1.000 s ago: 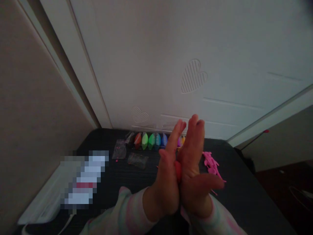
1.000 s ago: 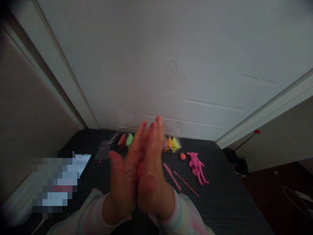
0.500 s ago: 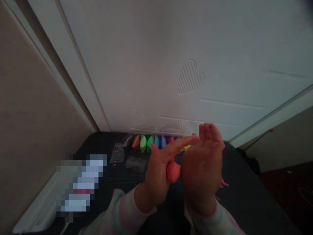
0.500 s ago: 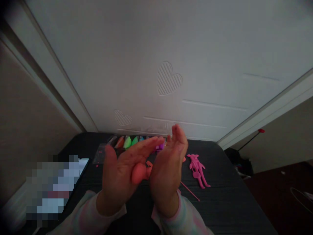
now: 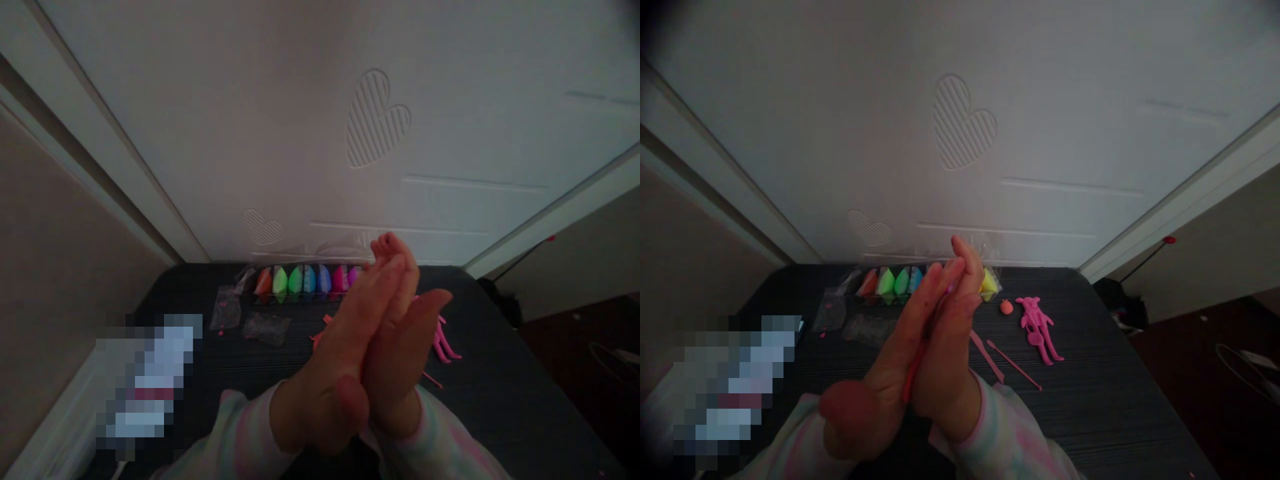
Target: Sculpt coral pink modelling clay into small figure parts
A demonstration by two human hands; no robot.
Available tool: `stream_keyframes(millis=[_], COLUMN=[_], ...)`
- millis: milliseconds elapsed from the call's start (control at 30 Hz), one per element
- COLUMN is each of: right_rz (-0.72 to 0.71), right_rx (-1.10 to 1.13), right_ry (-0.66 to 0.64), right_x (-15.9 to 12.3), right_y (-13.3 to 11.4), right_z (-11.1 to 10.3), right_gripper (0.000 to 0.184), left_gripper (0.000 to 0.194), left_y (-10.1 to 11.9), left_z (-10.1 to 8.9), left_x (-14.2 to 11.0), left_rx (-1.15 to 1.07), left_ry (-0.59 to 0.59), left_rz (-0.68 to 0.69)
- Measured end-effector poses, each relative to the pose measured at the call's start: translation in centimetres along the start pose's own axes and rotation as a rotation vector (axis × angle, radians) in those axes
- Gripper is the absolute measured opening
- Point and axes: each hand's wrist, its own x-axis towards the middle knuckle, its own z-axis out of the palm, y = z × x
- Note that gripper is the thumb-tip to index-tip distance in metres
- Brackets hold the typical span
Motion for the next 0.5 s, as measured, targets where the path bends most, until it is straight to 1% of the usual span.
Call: stream_keyframes(millis=[67, 133, 233, 333, 433, 467, 500], right_rz=[0.011, 0.035, 0.067, 0.146, 0.308, 0.346, 0.367], right_rx=[-0.001, 0.010, 0.015, 0.052, 0.196, 0.238, 0.263], right_ry=[-0.008, -0.009, 0.021, 0.049, 0.082, 0.079, 0.066], right_x=[0.1, 0.1, 0.1, 0.5, 1.5, 1.8, 1.9], right_y=[0.2, 0.4, 0.4, 0.0, -0.5, -0.7, -0.9], right_z=[-0.1, -0.2, -0.1, 0.3, 0.4, 0.3, 0.3], right_gripper=[0.044, 0.043, 0.043, 0.046, 0.048, 0.048, 0.049], left_gripper=[0.067, 0.066, 0.066, 0.066, 0.065, 0.064, 0.063], left_y=[0.3, 0.3, -0.1, -0.4, -0.2, -0.1, 0.1], left_z=[0.1, 0.1, 0.1, -0.2, -0.8, -1.0, -1.1], left_x=[0.1, 0.2, 0.2, 0.7, 1.5, 1.7, 1.8], left_rx=[0.070, 0.110, 0.077, -0.070, -0.308, -0.349, -0.340], left_ry=[0.001, -0.018, 0.004, 0.092, 0.172, 0.204, 0.240], left_rz=[0.052, 0.068, 0.072, 0.013, -0.088, -0.098, -0.103])
